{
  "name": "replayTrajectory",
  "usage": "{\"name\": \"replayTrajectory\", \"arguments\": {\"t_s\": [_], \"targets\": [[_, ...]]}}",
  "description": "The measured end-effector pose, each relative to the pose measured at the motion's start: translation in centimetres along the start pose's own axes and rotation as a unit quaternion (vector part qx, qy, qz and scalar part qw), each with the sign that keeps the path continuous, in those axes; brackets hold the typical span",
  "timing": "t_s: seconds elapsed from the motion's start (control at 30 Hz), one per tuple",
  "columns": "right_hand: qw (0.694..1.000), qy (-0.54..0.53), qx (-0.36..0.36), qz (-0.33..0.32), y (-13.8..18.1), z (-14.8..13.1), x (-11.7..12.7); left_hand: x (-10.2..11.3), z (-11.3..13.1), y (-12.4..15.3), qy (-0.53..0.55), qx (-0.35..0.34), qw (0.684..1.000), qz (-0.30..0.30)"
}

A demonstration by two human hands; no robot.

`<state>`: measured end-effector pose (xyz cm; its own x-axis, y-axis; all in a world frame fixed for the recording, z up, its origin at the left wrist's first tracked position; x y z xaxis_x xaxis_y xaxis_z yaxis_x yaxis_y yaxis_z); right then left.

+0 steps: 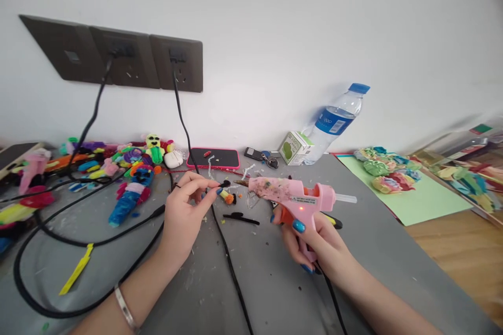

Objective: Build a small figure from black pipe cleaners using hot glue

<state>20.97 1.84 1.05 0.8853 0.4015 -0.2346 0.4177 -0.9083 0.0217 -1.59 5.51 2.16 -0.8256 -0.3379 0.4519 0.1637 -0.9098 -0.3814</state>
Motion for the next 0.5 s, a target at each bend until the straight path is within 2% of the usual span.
{"name": "replayTrajectory", "arguments": {"t_s": [0.5], "targets": [[0.998, 0.051, -0.030, -0.018, -0.04, 0.25, -0.68, -0.08, 0.39, 0.45, -0.001, -0.026, 1.000, -0.005]]}}
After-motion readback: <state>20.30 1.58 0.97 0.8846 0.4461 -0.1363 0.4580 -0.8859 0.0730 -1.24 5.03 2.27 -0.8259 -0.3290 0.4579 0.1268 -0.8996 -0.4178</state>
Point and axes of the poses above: each hand's wrist, its own y-axis away from the middle knuckle, its own x-axis out of the back of the hand, z = x × y, the point moved 6 cm from there along -y, towards the middle knuckle, and after that the axes turned 14 degrees about -y, right-handed, at the moved point
